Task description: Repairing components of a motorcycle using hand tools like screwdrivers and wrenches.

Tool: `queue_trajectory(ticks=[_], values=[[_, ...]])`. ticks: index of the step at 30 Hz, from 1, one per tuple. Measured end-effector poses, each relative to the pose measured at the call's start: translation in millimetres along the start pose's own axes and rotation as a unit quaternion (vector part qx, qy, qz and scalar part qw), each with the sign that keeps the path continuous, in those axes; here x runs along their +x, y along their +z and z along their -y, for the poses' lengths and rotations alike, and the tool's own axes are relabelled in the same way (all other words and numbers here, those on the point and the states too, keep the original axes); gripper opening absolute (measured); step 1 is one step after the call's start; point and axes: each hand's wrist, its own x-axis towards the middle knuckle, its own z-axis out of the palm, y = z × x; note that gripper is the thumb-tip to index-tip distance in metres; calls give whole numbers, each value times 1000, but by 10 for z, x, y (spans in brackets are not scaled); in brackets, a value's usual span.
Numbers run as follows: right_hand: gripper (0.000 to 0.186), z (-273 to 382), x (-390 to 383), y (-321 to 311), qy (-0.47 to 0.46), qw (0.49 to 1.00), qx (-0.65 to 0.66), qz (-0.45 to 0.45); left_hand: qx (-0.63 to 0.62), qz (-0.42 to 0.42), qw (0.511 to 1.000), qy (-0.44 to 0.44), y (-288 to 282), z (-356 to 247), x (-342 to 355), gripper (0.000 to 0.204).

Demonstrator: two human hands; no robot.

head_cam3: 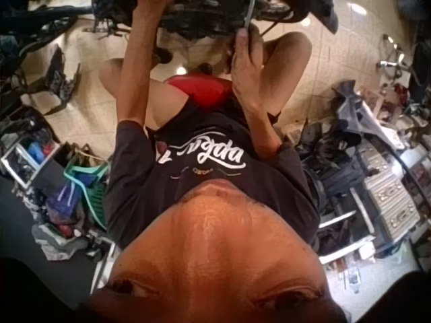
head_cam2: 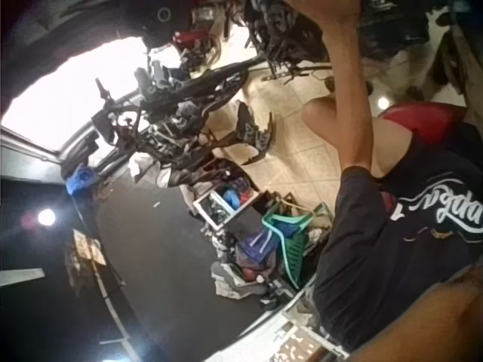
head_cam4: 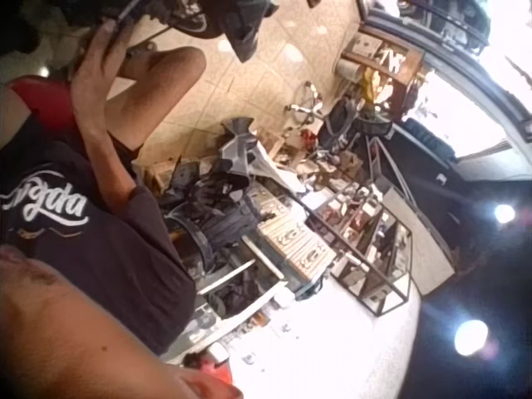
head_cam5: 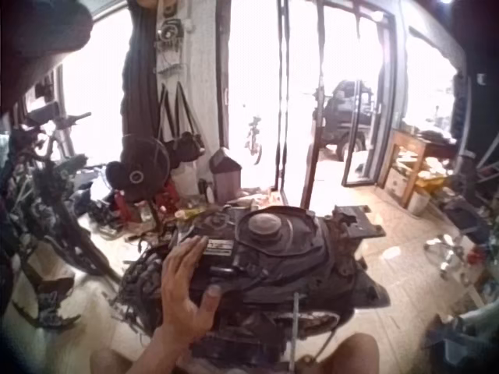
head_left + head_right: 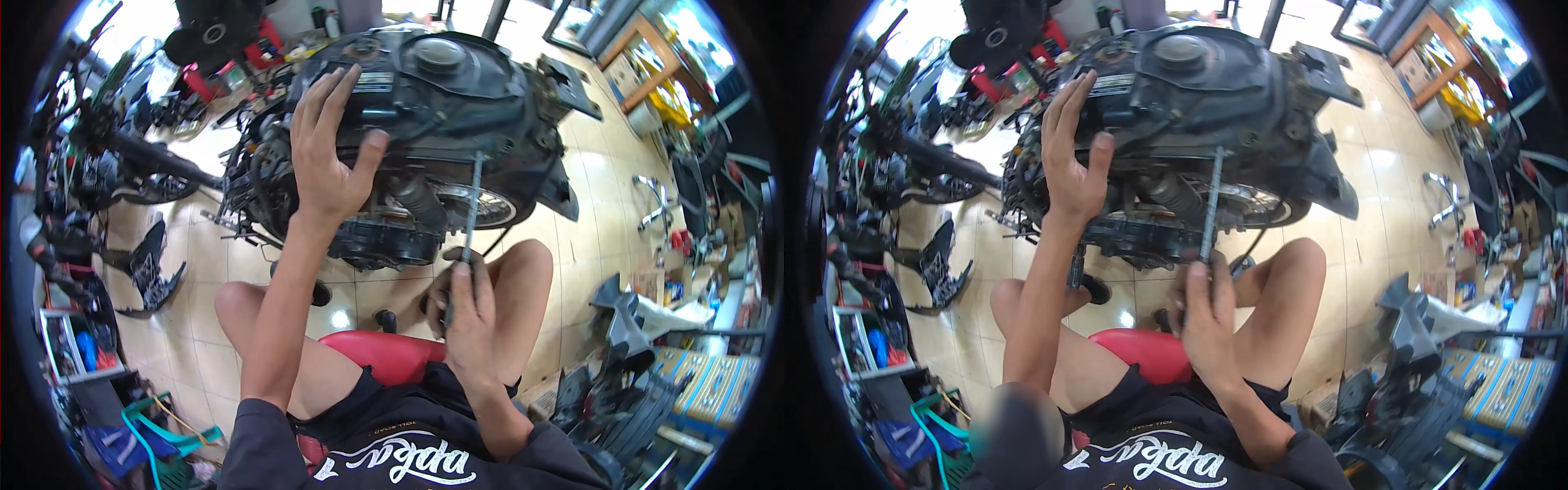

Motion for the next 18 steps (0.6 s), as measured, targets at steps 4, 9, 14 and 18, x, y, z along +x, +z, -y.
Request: queue_trajectory(ticks=[4, 9, 14, 18], values=[[25, -5, -105, -214, -19, 995, -100, 20, 70, -133, 979, -135, -240, 302, -322, 32], [29, 41, -97, -418, -69, 964, -252, -43, 44, -139, 964, -223, -352, 754, -618, 29], [26, 1, -40, -314, -119, 933, -333, -71, 86, -119, 971, -191, -342, 825, -719, 33], [26, -253, -162, -135, -110, 934, -330, -83, -9, -156, 963, -221, -336, 843, -719, 38]])
